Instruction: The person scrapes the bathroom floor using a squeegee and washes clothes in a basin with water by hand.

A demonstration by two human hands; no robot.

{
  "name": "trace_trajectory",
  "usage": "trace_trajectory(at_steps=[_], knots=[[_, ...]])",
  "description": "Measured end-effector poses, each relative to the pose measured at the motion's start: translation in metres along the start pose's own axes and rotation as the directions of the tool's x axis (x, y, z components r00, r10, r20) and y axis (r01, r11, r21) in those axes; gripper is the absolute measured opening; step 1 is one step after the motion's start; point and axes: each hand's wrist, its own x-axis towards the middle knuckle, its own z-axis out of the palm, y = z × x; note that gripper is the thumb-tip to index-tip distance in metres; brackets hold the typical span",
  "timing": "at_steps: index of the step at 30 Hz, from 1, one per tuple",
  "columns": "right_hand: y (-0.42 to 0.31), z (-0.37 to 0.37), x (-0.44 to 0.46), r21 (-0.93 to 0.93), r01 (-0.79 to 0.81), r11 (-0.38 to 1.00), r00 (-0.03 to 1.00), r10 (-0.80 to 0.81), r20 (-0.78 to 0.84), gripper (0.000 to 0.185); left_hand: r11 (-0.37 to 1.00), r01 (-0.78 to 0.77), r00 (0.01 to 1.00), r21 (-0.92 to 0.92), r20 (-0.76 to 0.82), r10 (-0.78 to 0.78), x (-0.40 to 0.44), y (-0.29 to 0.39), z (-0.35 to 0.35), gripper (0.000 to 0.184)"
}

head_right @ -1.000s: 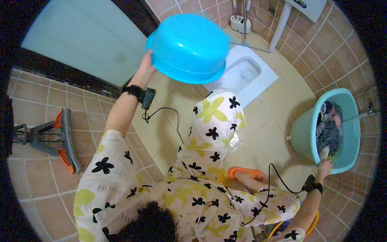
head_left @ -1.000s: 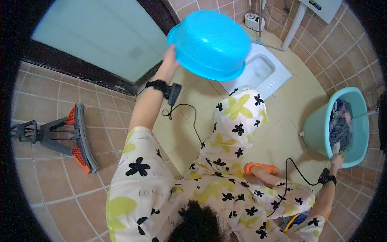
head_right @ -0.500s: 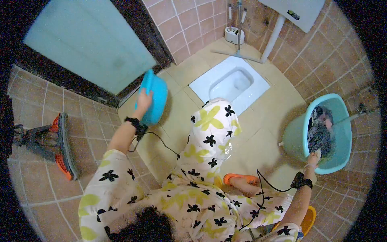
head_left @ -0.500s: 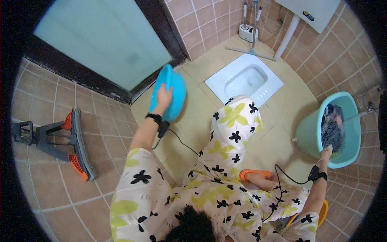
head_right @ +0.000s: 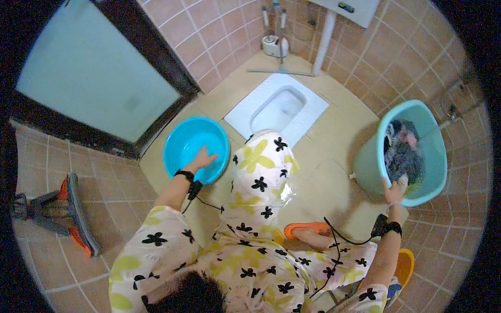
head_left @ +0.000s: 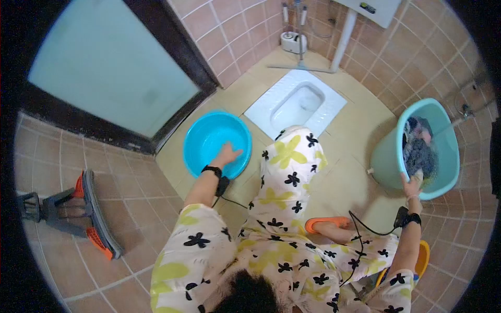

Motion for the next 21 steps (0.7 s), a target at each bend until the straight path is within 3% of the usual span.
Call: trace_trajectory(at_steps=[1, 3, 4, 5, 6, 7, 8, 9, 11, 12, 14, 16, 20, 21], knots=[[-0.014, -0.021, -0.014, -0.082, 0.067, 0.994, 0.997, -0.063, 0.047, 0.075, 0.991, -0.090, 0.995, -0.099, -0.044, 0.086, 0.014, -0.002, 0.002, 0.068], [0.006, -0.013, 0.004, -0.045, 0.181, 0.982, 0.967, -0.170, 0.190, 0.086, 0.972, -0.049, 0.938, -0.230, 0.324, 0.124, -0.001, 0.061, -0.080, 0.060], [-0.001, -0.023, -0.002, 0.000, 0.175, 0.985, 0.968, -0.172, 0.185, 0.086, 0.939, 0.228, 0.824, -0.256, 0.565, -0.046, -0.005, 0.096, -0.110, 0.048], [0.006, -0.011, 0.003, -0.100, 0.176, 0.979, 0.979, -0.164, 0.118, 0.084, 0.625, 0.440, 0.813, -0.645, 0.581, 0.028, -0.022, 0.126, -0.125, 0.039], [0.007, -0.011, -0.006, -0.019, 0.176, 0.984, 0.984, -0.176, 0.022, 0.077, 0.048, 0.628, 0.748, -0.777, 0.620, 0.235, -0.033, 0.159, -0.139, 0.034], [0.012, -0.008, 0.002, 0.060, 0.155, 0.986, 0.980, -0.161, 0.118, 0.071, -0.229, 0.711, 0.690, -0.665, 0.597, 0.409, -0.046, 0.192, -0.156, 0.027], [0.012, -0.003, -0.003, 0.044, 0.182, 0.982, 0.983, -0.182, 0.006, 0.062, -0.225, 0.671, 0.723, -0.706, 0.557, 0.408, -0.055, 0.216, -0.157, 0.019], [0.008, -0.004, -0.003, -0.016, 0.108, 0.994, 0.993, -0.107, 0.050, 0.058, -0.161, 0.684, 0.691, -0.711, 0.561, 0.456, -0.067, 0.244, -0.167, 0.019], [0.013, 0.008, 0.002, -0.047, 0.091, 0.995, 0.995, -0.089, 0.054, 0.051, -0.278, 0.714, 0.640, -0.643, 0.438, 0.631, -0.097, 0.303, -0.167, 0.017], [0.011, 0.005, -0.002, -0.065, 0.073, 0.995, 0.995, -0.068, 0.075, 0.048, -0.245, 0.719, 0.617, -0.650, 0.436, 0.655, -0.111, 0.335, -0.171, 0.017], [0.008, -0.003, -0.003, -0.074, 0.041, 0.996, 0.996, -0.035, 0.077, 0.045, -0.141, 0.805, 0.499, -0.576, 0.529, 0.686, -0.132, 0.406, -0.179, 0.015], [0.007, -0.005, -0.004, -0.023, 0.065, 0.998, 0.996, -0.064, 0.063, 0.048, -0.043, 0.823, 0.383, -0.566, 0.498, 0.778, -0.142, 0.472, -0.181, 0.014], [0.012, 0.002, 0.000, 0.012, 0.064, 0.998, 0.997, -0.064, 0.040, 0.042, 0.154, 0.685, 0.253, -0.712, 0.431, 0.866, -0.178, 0.610, -0.160, 0.010], [0.015, 0.008, 0.003, 0.020, 0.072, 0.997, 0.997, -0.072, 0.027, 0.042, 0.208, 0.541, 0.251, -0.815, 0.392, 0.885, -0.186, 0.637, -0.148, 0.012]])
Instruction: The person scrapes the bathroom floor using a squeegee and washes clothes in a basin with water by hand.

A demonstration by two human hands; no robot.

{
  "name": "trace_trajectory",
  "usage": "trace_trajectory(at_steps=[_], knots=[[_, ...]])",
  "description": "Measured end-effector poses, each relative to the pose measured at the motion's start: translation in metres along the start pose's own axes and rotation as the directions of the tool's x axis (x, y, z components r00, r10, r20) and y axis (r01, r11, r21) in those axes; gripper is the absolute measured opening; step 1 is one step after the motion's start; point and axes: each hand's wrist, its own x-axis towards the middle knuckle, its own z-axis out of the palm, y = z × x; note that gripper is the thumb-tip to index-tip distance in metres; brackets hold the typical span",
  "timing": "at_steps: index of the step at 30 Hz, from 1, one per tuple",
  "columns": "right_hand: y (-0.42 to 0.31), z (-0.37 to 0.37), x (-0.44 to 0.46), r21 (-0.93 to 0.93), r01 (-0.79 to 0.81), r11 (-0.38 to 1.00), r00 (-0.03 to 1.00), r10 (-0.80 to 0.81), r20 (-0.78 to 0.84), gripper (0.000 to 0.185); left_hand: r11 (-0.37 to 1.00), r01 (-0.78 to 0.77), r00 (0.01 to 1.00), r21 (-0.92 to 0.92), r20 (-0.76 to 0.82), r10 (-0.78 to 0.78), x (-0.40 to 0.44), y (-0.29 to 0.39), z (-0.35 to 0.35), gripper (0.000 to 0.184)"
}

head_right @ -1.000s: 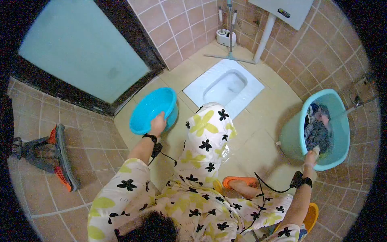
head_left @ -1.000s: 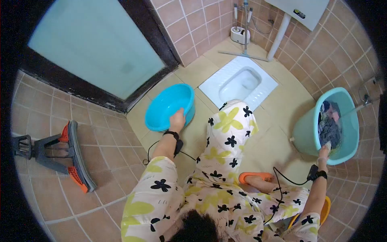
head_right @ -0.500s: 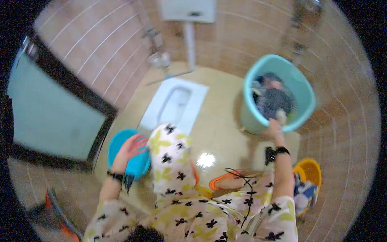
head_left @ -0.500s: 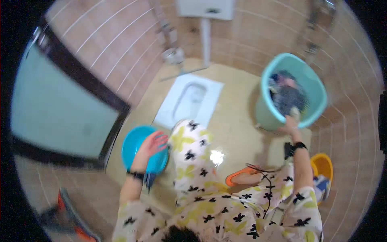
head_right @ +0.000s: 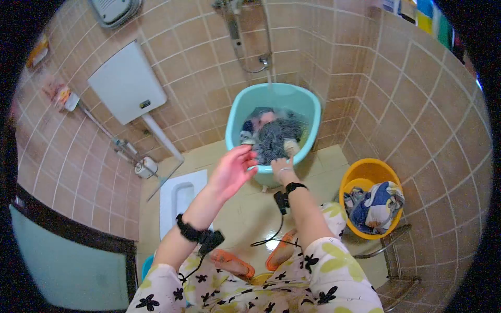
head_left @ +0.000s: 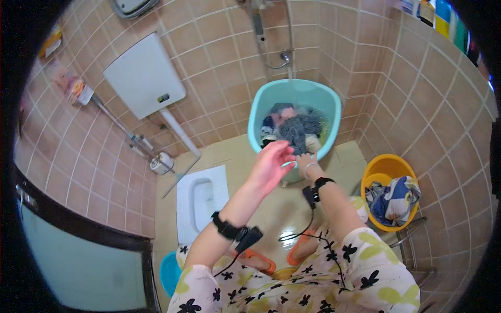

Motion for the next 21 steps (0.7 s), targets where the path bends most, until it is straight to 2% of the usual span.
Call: trace_trajectory(at_steps=[1, 2, 3, 4, 5, 6, 7, 8, 9, 10, 11, 12, 14, 15, 17, 18, 19, 20, 21], knots=[[0.002, 0.002, 0.000, 0.003, 0.001, 1.000, 1.000, -0.001, 0.018, 0.043, 0.983, -0.042, 0.999, 0.179, 0.036, 0.036, 0.028, -0.011, 0.008, 0.014], [0.002, 0.000, 0.001, 0.004, 0.004, 1.000, 1.000, -0.004, 0.031, 0.045, 0.879, -0.072, 0.997, 0.472, 0.035, 0.063, 0.061, -0.026, 0.003, 0.023], [0.000, -0.005, 0.000, 0.001, -0.016, 1.000, 0.998, 0.016, 0.061, 0.046, 0.541, -0.258, 0.966, 0.800, 0.200, 0.164, 0.096, -0.042, -0.025, 0.030], [-0.001, -0.011, -0.001, -0.001, -0.035, 0.999, 0.995, 0.035, 0.094, 0.047, 0.070, -0.405, 0.904, 0.912, 0.388, 0.180, 0.129, -0.059, -0.055, 0.037], [0.001, -0.008, 0.004, 0.051, -0.036, 0.998, 0.993, 0.031, 0.111, 0.049, -0.158, -0.214, 0.977, 0.964, 0.213, -0.025, 0.149, -0.069, -0.079, 0.047], [0.004, -0.006, 0.009, 0.103, -0.038, 0.994, 0.991, 0.024, 0.128, 0.051, -0.412, -0.052, 0.985, 0.910, -0.022, -0.172, 0.157, -0.074, -0.096, 0.057], [0.003, -0.016, 0.007, 0.090, -0.049, 0.995, 0.982, 0.031, 0.189, 0.053, -0.558, -0.022, 0.953, 0.830, -0.152, -0.263, 0.157, -0.075, -0.107, 0.058], [0.002, -0.016, 0.012, 0.114, -0.078, 0.990, 0.982, 0.057, 0.182, 0.050, -0.685, -0.011, 0.898, 0.728, -0.295, -0.327, 0.157, -0.077, -0.116, 0.061], [0.002, -0.015, 0.017, 0.121, -0.109, 0.987, 0.981, 0.087, 0.176, 0.042, -0.678, -0.018, 0.894, 0.735, -0.292, -0.340, 0.160, -0.084, -0.124, 0.061], [-0.002, -0.011, 0.016, 0.132, -0.137, 0.982, 0.977, 0.113, 0.179, 0.034, -0.675, 0.055, 0.930, 0.736, -0.284, -0.234, 0.158, -0.094, -0.133, 0.065], [-0.006, -0.003, 0.016, 0.135, -0.143, 0.980, 0.973, 0.114, 0.198, 0.034, -0.668, 0.126, 0.953, 0.733, -0.276, -0.123, 0.158, -0.103, -0.141, 0.069], [-0.007, -0.001, 0.018, 0.098, -0.167, 0.981, 0.975, 0.150, 0.165, 0.034, -0.668, 0.120, 0.951, 0.734, -0.279, -0.135, 0.163, -0.110, -0.145, 0.069], [-0.010, 0.000, 0.022, 0.056, -0.197, 0.979, 0.973, 0.189, 0.133, 0.034, -0.568, 0.241, 0.944, 0.787, -0.325, -0.049, 0.175, -0.120, -0.149, 0.067], [-0.012, 0.002, 0.021, 0.041, -0.222, 0.974, 0.969, 0.216, 0.119, 0.031, -0.567, 0.238, 0.944, 0.789, -0.325, -0.056, 0.184, -0.125, -0.157, 0.067], [-0.015, -0.005, 0.019, 0.015, -0.247, 0.969, 0.964, 0.244, 0.102, 0.029, -0.732, 0.127, 0.926, 0.669, -0.344, -0.154, 0.205, -0.132, -0.166, 0.059], [-0.019, -0.009, 0.016, 0.060, -0.318, 0.946, 0.943, 0.310, 0.118, 0.028, -0.727, 0.126, 0.926, 0.675, -0.343, -0.157, 0.204, -0.137, -0.164, 0.059], [-0.023, -0.011, 0.016, 0.108, -0.388, 0.915, 0.918, 0.373, 0.137, 0.028, -0.622, 0.251, 0.952, 0.742, -0.306, 0.020, 0.187, -0.134, -0.147, 0.055], [-0.028, -0.009, 0.021, 0.109, -0.388, 0.915, 0.917, 0.372, 0.144, 0.028, -0.489, 0.350, 0.937, 0.799, -0.288, 0.199, 0.177, -0.135, -0.139, 0.051], [-0.032, -0.006, 0.024, 0.111, -0.455, 0.883, 0.889, 0.443, 0.116, 0.028, -0.463, 0.353, 0.927, 0.813, -0.236, 0.293, 0.176, -0.143, -0.145, 0.044]])
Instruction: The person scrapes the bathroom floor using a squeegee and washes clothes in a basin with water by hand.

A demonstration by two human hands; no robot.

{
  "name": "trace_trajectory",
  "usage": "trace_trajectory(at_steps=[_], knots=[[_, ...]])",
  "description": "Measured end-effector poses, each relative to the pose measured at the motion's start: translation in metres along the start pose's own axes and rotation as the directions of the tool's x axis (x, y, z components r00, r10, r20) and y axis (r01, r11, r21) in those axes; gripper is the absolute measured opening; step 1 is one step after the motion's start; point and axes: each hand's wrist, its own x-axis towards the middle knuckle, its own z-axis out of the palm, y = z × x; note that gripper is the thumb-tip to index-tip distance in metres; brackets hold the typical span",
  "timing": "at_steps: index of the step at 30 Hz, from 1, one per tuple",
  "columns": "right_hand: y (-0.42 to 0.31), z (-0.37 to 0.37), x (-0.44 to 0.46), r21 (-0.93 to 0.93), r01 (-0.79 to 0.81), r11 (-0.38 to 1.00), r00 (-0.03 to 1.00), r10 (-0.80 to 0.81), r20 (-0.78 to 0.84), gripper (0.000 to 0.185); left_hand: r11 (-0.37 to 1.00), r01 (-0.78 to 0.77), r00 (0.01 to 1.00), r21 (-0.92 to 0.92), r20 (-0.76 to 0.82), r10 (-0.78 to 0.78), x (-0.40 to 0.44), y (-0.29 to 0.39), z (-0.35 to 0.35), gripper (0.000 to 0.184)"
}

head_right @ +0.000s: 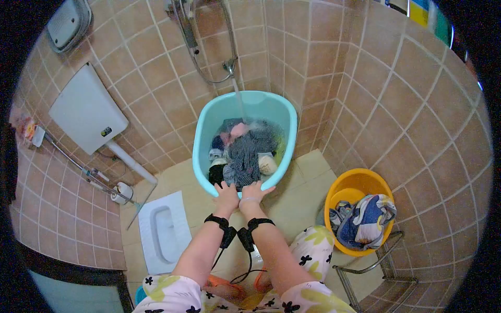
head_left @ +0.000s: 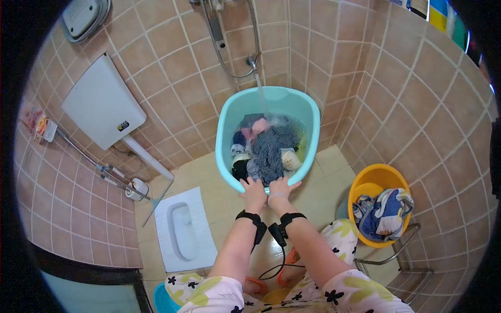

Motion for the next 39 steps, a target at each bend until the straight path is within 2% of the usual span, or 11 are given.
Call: trace_trajectory(at_steps=[13, 16, 17, 19, 20, 24, 26, 29, 31, 34, 39], knots=[[-0.008, -0.013, -0.006, -0.088, -0.045, 0.995, 0.997, 0.051, 0.064, 0.028, 0.998, -0.041, 0.991, -0.047, -0.129, 0.034, -0.005, -0.003, 0.009, 0.036], [0.007, -0.012, 0.000, -0.245, 0.205, 0.947, 0.969, -0.232, -0.083, 0.023, 0.987, -0.107, 0.973, -0.121, -0.215, 0.080, -0.003, -0.006, 0.007, 0.039], [0.013, -0.007, 0.002, -0.243, 0.212, 0.946, 0.972, -0.231, -0.052, 0.023, 0.988, -0.096, 0.980, -0.121, -0.185, 0.073, -0.008, -0.010, 0.011, 0.039], [0.028, -0.005, 0.019, -0.173, 0.555, 0.814, 0.830, -0.557, 0.041, 0.021, 0.970, -0.198, 0.950, -0.143, -0.270, 0.154, -0.004, -0.012, 0.013, 0.037], [0.040, -0.006, 0.020, -0.066, 0.600, 0.798, 0.796, -0.603, -0.053, 0.018, 0.963, -0.190, 0.956, -0.192, -0.258, 0.138, -0.006, -0.009, 0.005, 0.034], [0.031, -0.010, 0.024, -0.129, 0.607, 0.785, 0.789, -0.614, -0.020, 0.013, 0.973, -0.166, 0.965, -0.159, -0.231, 0.127, -0.005, -0.011, -0.001, 0.037], [0.031, -0.003, 0.027, -0.103, 0.590, 0.801, 0.802, -0.596, -0.039, 0.014, 0.931, -0.307, 0.885, -0.196, -0.419, 0.204, 0.003, -0.016, 0.017, 0.028], [0.027, 0.000, 0.025, -0.076, 0.523, 0.849, 0.850, -0.526, -0.019, 0.015, 0.923, -0.335, 0.875, -0.188, -0.425, 0.231, 0.003, -0.019, 0.019, 0.029], [0.025, -0.006, 0.021, -0.068, 0.508, 0.858, 0.861, -0.509, 0.014, 0.019, 0.933, -0.323, 0.903, -0.160, -0.348, 0.253, -0.003, -0.017, 0.008, 0.033], [0.025, -0.015, 0.017, -0.037, 0.477, 0.878, 0.878, -0.474, 0.061, 0.023, 0.983, -0.163, 0.987, -0.090, -0.019, 0.162, -0.003, -0.016, -0.011, 0.035], [0.022, -0.010, 0.024, -0.082, 0.410, 0.909, 0.910, -0.401, 0.102, 0.026, 0.981, -0.181, 0.976, -0.066, 0.107, 0.188, 0.012, -0.022, -0.001, 0.048]])
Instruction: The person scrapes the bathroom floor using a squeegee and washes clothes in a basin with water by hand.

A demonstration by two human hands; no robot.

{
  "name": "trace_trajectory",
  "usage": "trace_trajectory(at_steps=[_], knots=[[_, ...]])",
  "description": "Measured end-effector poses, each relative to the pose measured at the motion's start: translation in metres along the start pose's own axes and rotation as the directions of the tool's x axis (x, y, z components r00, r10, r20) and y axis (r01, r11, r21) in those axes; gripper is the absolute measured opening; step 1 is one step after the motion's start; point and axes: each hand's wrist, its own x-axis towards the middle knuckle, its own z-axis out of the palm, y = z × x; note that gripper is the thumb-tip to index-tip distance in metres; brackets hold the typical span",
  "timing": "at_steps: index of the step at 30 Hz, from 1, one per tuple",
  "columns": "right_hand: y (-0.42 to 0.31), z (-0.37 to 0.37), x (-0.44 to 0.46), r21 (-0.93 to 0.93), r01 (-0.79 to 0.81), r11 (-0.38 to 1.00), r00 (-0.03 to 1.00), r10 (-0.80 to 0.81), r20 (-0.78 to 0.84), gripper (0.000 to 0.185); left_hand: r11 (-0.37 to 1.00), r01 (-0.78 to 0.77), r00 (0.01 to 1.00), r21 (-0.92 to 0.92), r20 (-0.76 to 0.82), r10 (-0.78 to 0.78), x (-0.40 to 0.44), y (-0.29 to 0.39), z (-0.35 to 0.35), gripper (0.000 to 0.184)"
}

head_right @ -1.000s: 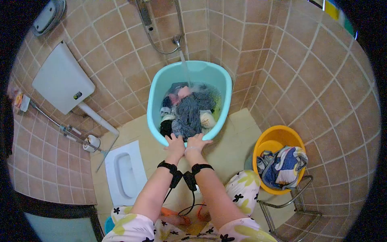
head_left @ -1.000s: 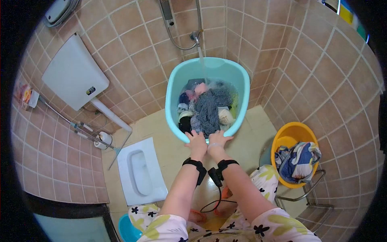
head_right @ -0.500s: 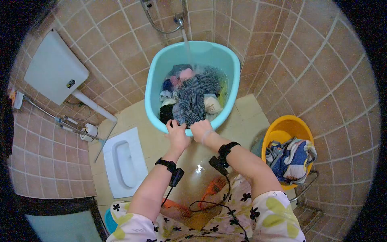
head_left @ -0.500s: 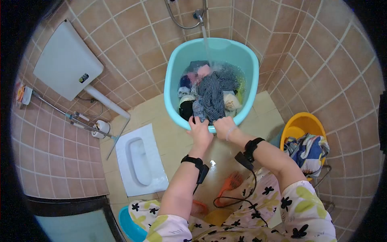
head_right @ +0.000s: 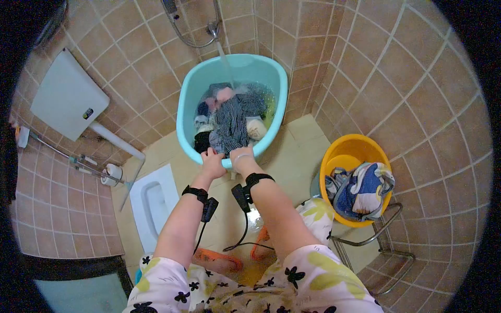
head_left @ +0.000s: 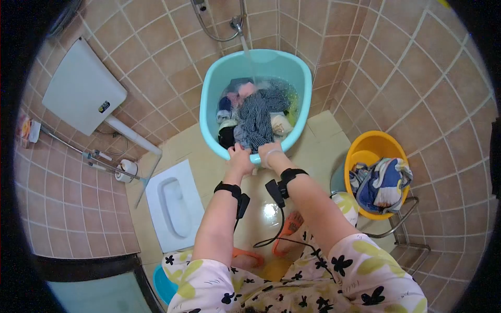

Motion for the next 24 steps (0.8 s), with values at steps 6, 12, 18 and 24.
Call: trace_trajectory(at_steps=[6, 12, 18, 24], knots=[[-0.005, -0.017, -0.003, 0.014, -0.004, 1.000, 0.988, 0.002, 0.153, 0.033, 0.991, -0.039, 0.970, 0.125, 0.244, 0.008, 0.023, -0.014, 0.008, 0.069], [-0.006, -0.017, -0.001, -0.002, 0.002, 1.000, 0.986, -0.001, 0.166, 0.034, 0.990, 0.016, 0.958, 0.143, 0.281, -0.056, 0.024, -0.009, 0.005, 0.073], [-0.005, -0.015, 0.003, 0.014, -0.005, 1.000, 0.983, 0.003, 0.184, 0.035, 0.990, 0.033, 0.952, 0.136, 0.297, -0.073, 0.025, -0.006, 0.003, 0.073], [-0.003, -0.008, 0.008, -0.030, 0.024, 0.999, 0.982, -0.018, 0.188, 0.035, 0.992, 0.068, 0.955, 0.109, 0.280, -0.096, 0.018, -0.002, -0.006, 0.074]])
